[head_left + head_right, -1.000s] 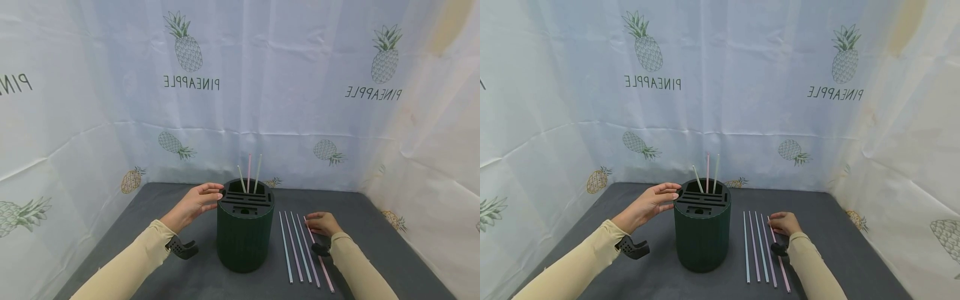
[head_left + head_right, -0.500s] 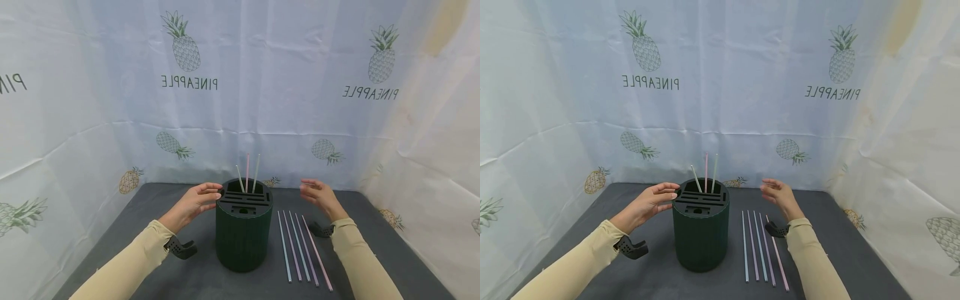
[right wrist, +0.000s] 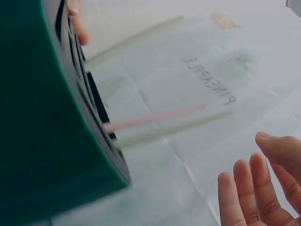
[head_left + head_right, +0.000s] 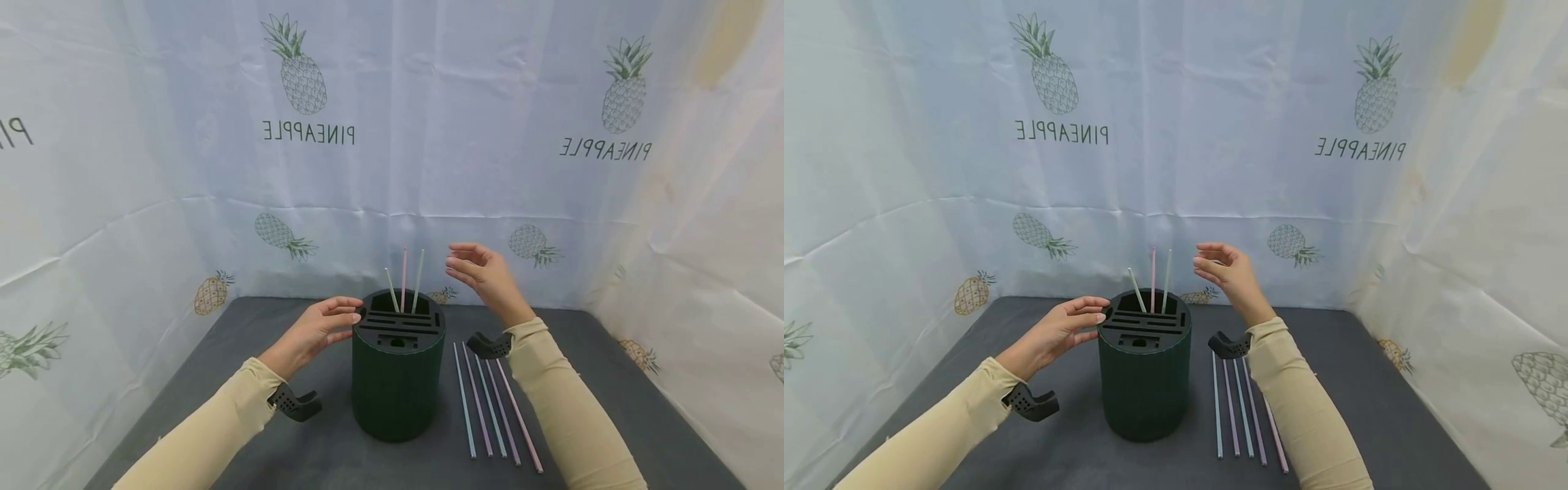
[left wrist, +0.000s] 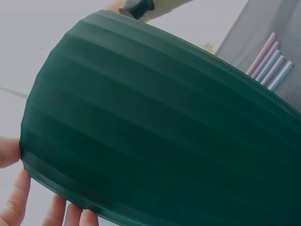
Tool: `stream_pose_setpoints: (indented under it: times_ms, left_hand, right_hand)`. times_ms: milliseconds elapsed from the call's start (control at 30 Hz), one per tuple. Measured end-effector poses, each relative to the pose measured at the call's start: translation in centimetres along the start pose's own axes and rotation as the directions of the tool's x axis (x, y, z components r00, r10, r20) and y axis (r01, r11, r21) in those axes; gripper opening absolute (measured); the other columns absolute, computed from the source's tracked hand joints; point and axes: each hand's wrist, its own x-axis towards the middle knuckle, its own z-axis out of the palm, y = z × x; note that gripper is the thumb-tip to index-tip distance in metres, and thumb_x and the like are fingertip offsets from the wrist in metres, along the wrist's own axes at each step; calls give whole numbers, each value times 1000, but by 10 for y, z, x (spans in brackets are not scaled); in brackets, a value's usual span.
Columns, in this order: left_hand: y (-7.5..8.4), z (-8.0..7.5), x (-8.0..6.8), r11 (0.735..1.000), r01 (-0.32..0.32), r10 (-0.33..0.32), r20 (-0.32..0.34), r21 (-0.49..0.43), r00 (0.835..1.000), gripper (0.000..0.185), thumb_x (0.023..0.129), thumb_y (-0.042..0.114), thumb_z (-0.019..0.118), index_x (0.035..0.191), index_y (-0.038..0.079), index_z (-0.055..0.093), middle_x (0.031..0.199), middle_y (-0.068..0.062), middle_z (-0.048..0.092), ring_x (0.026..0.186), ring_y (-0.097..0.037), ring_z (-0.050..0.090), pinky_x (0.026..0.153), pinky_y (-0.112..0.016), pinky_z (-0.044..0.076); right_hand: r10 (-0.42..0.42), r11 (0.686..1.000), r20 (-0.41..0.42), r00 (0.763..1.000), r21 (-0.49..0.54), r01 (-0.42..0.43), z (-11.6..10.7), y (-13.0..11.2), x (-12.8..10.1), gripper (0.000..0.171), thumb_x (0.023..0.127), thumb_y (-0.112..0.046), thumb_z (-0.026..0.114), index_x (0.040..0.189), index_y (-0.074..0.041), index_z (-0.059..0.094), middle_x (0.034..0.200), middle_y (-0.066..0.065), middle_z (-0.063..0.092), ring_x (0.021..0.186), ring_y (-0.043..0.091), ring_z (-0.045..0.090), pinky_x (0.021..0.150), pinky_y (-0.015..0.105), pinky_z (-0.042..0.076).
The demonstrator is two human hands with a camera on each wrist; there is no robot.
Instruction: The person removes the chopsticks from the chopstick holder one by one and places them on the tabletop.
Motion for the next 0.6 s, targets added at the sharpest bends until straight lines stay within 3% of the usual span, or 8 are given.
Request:
stream_pose_setpoints:
  times_ms: [400, 600]
  left_hand:
    - [-1, 0, 1, 1000, -3, 3, -7, 4, 1000, 41, 92, 14, 66, 131, 6, 55, 137, -14, 47, 127, -27, 47, 107, -48, 42]
    - [-1, -1, 0, 1000, -6, 6, -5, 2, 1000, 41, 92, 14, 66, 131, 6, 56, 137, -13, 48, 126, -26, 49, 107, -48, 42]
  right_hand:
    - [53, 999, 80, 995, -15, -52, 26, 12, 9, 40, 92, -1, 62, 130, 6, 50, 118, 10, 54, 107, 19, 61, 95, 31, 53]
    - [77, 997, 86, 993, -6, -77, 32, 13, 8, 40, 91, 3, 63, 128, 6, 50, 113, 7, 55, 102, 16, 63, 93, 33, 54]
